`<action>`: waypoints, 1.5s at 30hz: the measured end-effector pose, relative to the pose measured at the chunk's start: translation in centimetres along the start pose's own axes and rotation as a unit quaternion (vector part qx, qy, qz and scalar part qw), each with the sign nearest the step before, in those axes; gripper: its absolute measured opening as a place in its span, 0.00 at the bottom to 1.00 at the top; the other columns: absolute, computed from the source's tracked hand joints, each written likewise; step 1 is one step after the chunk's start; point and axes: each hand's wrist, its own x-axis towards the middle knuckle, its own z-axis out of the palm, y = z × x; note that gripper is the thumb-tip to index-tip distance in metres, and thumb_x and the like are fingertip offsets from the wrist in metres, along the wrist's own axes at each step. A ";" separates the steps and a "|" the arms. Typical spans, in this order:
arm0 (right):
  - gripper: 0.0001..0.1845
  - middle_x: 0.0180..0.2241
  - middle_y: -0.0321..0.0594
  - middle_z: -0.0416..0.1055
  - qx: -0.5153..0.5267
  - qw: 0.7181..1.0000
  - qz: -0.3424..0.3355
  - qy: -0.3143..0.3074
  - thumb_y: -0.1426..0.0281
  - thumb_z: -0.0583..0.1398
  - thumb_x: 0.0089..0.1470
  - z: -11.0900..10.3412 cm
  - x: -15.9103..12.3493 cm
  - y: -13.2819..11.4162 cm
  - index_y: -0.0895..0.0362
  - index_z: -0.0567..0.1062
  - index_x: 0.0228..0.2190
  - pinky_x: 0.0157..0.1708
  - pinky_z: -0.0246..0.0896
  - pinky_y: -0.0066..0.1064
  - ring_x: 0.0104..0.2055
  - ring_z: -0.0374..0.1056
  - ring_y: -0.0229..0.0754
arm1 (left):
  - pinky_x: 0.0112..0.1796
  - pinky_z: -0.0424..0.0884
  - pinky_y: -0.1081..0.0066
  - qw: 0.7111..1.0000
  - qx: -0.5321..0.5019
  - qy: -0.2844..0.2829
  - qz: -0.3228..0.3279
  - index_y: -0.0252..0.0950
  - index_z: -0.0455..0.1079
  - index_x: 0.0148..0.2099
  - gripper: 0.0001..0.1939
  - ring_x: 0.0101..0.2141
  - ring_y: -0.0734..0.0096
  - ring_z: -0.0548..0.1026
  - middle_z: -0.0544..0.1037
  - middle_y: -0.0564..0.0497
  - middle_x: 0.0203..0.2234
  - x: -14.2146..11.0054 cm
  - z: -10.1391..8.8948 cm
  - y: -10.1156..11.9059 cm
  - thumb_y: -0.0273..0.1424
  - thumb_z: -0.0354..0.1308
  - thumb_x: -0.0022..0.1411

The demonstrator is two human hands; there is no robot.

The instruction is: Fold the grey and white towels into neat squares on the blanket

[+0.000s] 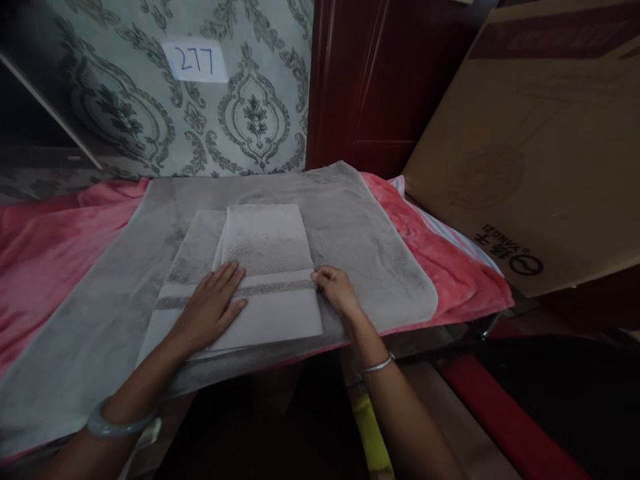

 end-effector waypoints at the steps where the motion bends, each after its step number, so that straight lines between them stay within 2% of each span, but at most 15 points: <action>1: 0.24 0.16 0.26 0.49 0.008 1.000 0.005 0.005 0.49 0.62 0.41 0.0 0.0 0.1 0.52 0.60 0.17 0.20 0.39 0.28 0.19 0.45 0.32 | 0.67 0.53 0.49 1.000 0.000 -0.001 0.001 0.35 0.52 0.72 0.33 0.70 0.54 0.51 0.54 0.42 0.71 0.0 0.0 0.0 0.46 0.40 0.72; 5: 0.21 0.15 0.26 0.52 0.009 1.000 0.025 -0.014 0.51 0.62 0.42 -0.2 -0.2 -0.3 0.52 0.61 0.18 0.18 0.39 0.27 0.17 0.46 0.31 | 0.66 0.54 0.49 1.000 0.001 -0.001 0.000 0.35 0.52 0.72 0.33 0.70 0.54 0.51 0.54 0.42 0.71 0.0 0.0 0.0 0.46 0.40 0.72; 9: 0.21 0.16 0.30 0.60 -0.032 0.996 0.071 -0.030 0.52 0.58 0.51 -0.3 0.2 -1.4 0.53 0.64 0.19 0.14 0.43 0.26 0.14 0.53 0.32 | 0.66 0.54 0.48 1.000 0.000 0.005 0.003 0.35 0.53 0.72 0.33 0.70 0.54 0.52 0.54 0.41 0.71 0.0 0.0 0.0 0.46 0.40 0.72; 12: 0.22 0.14 0.30 0.59 -0.069 0.992 0.101 -0.038 0.52 0.56 0.56 -0.2 0.7 -2.0 0.53 0.63 0.18 0.13 0.43 0.26 0.13 0.53 0.32 | 0.66 0.54 0.49 1.000 -0.001 0.005 0.004 0.35 0.53 0.72 0.33 0.70 0.54 0.51 0.54 0.41 0.71 0.0 0.1 0.1 0.46 0.40 0.72; 17: 0.22 0.15 0.27 0.57 -0.057 0.994 0.057 -0.079 0.52 0.60 0.52 -0.2 1.1 -1.7 0.53 0.63 0.19 0.13 0.41 0.25 0.13 0.50 0.31 | 0.66 0.54 0.48 1.000 0.004 -0.001 -0.001 0.34 0.52 0.72 0.33 0.70 0.54 0.51 0.54 0.41 0.71 0.0 0.1 0.1 0.46 0.39 0.72; 20: 0.23 0.14 0.27 0.55 -0.056 0.996 0.038 -0.058 0.50 0.61 0.49 0.0 1.2 -0.9 0.53 0.62 0.19 0.15 0.40 0.26 0.14 0.49 0.31 | 0.66 0.54 0.49 1.000 0.005 0.001 0.000 0.35 0.52 0.72 0.33 0.70 0.54 0.51 0.54 0.41 0.71 0.0 0.1 0.1 0.45 0.39 0.72; 26: 0.24 0.13 0.29 0.51 -0.102 0.994 0.004 0.026 0.48 0.58 0.49 0.4 1.3 0.4 0.51 0.61 0.16 0.19 0.42 0.29 0.18 0.48 0.35 | 0.66 0.54 0.49 1.000 -0.001 0.001 0.002 0.35 0.53 0.72 0.32 0.70 0.54 0.52 0.54 0.41 0.71 0.0 -0.1 0.1 0.45 0.41 0.72; 31: 0.24 0.15 0.31 0.52 -0.121 0.992 -0.025 0.038 0.48 0.56 0.50 0.4 1.2 0.7 0.51 0.60 0.16 0.21 0.44 0.30 0.21 0.50 0.38 | 0.66 0.54 0.48 1.000 -0.007 -0.003 -0.001 0.34 0.53 0.72 0.32 0.70 0.53 0.51 0.54 0.40 0.71 0.0 -0.2 0.3 0.45 0.40 0.72; 37: 0.23 0.18 0.34 0.55 -0.167 0.977 -0.083 0.106 0.50 0.54 0.52 0.8 1.1 1.0 0.52 0.60 0.16 0.26 0.46 0.31 0.25 0.54 0.40 | 0.67 0.53 0.48 1.000 -0.011 -0.015 -0.009 0.34 0.52 0.72 0.33 0.70 0.54 0.51 0.53 0.41 0.71 0.0 -0.3 0.3 0.46 0.39 0.72; 45: 0.23 0.17 0.31 0.54 -0.132 0.988 -0.056 0.066 0.48 0.54 0.51 0.7 0.7 0.7 0.52 0.62 0.17 0.23 0.46 0.30 0.22 0.52 0.38 | 0.66 0.54 0.48 1.000 -0.011 0.000 -0.004 0.35 0.53 0.72 0.32 0.70 0.53 0.52 0.54 0.41 0.71 -0.1 -0.1 0.2 0.45 0.41 0.72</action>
